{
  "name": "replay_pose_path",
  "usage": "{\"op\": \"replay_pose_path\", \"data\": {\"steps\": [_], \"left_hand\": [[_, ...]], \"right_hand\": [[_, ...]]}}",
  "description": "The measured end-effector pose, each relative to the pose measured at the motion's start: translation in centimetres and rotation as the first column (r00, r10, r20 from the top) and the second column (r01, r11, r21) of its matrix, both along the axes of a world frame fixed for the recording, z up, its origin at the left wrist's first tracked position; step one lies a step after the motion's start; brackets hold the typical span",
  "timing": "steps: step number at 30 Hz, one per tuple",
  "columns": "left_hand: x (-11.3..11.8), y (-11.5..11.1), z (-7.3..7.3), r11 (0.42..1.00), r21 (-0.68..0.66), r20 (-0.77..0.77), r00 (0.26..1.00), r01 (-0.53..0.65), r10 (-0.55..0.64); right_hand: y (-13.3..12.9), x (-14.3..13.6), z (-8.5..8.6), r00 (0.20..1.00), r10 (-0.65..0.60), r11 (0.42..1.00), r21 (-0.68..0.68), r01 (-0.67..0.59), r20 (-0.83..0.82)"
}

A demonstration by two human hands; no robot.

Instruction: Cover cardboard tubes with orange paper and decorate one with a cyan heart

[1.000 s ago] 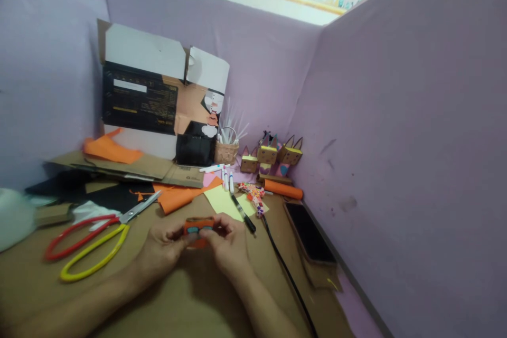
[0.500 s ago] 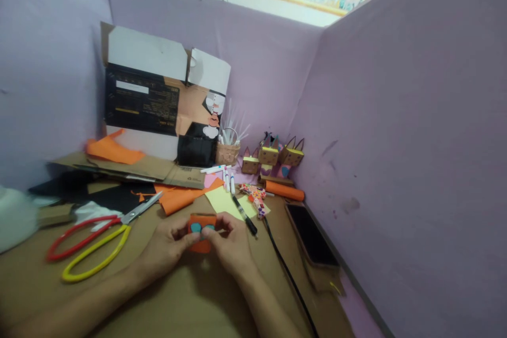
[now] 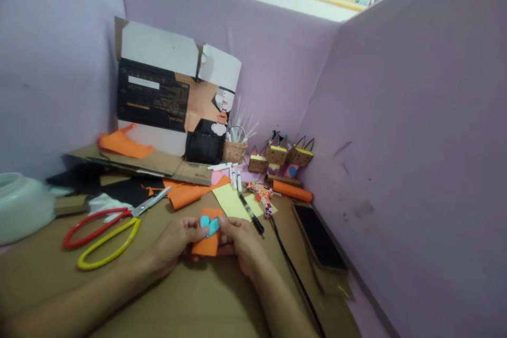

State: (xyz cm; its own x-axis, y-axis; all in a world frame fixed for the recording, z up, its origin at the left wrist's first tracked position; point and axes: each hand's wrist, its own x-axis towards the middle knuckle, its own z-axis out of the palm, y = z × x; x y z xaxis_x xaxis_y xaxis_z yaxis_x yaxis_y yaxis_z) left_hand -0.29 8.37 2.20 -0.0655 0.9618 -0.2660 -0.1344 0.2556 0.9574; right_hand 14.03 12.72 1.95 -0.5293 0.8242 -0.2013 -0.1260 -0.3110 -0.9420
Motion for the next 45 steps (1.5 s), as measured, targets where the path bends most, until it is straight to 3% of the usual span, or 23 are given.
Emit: {"op": "replay_pose_path", "data": {"steps": [7,12,15,19,21,24,27,32,35,40,45], "left_hand": [[0.1,0.1,-0.1,0.999,0.006,-0.082,0.996,0.039,-0.038],[-0.1,-0.1,0.4,0.991,0.065,-0.304,0.948,0.120,-0.095],[-1.7,0.1,1.6,0.978,0.175,-0.551,0.835,0.111,0.004],[-5.0,1.8,2.7,0.941,0.338,-0.783,0.550,-0.016,0.290],[-6.2,3.0,2.5,0.938,0.346,-0.837,0.454,0.008,0.305],[-7.0,4.4,1.8,0.949,0.311,-0.875,0.406,0.055,0.263],[-7.1,4.6,1.6,0.953,0.298,-0.856,0.455,0.048,0.245],[-5.9,3.1,1.6,0.943,0.303,-0.676,0.729,0.136,0.112],[-4.4,2.3,0.8,0.920,0.314,-0.552,0.833,0.233,-0.023],[-2.6,2.0,-0.6,0.901,0.344,-0.460,0.884,0.266,-0.086],[-2.7,2.2,-0.9,0.899,0.351,-0.424,0.901,0.261,-0.097]], "right_hand": [[0.2,-0.2,-0.1,0.997,-0.044,0.999,0.005,0.044,0.066],[0.0,-0.2,0.0,0.992,-0.073,0.996,0.049,0.069,0.103],[0.1,-0.1,-0.1,0.988,-0.110,0.990,0.096,0.099,0.113],[0.9,-0.3,-0.5,0.967,-0.224,0.954,0.231,0.191,0.124],[1.2,-0.3,-0.7,0.955,-0.269,0.922,0.321,0.217,0.125],[1.5,-0.2,-0.9,0.942,-0.302,0.878,0.428,0.215,0.147],[1.6,0.0,-1.0,0.937,-0.309,0.846,0.497,0.193,0.163],[1.7,0.2,-0.8,0.950,-0.276,0.812,0.565,0.147,0.148],[1.6,0.1,-0.6,0.958,-0.250,0.794,0.596,0.118,0.144],[1.1,-0.4,-0.8,0.968,-0.212,0.784,0.615,0.085,0.135],[0.3,-0.7,-1.2,0.996,-0.017,0.807,0.589,-0.039,0.089]]}}
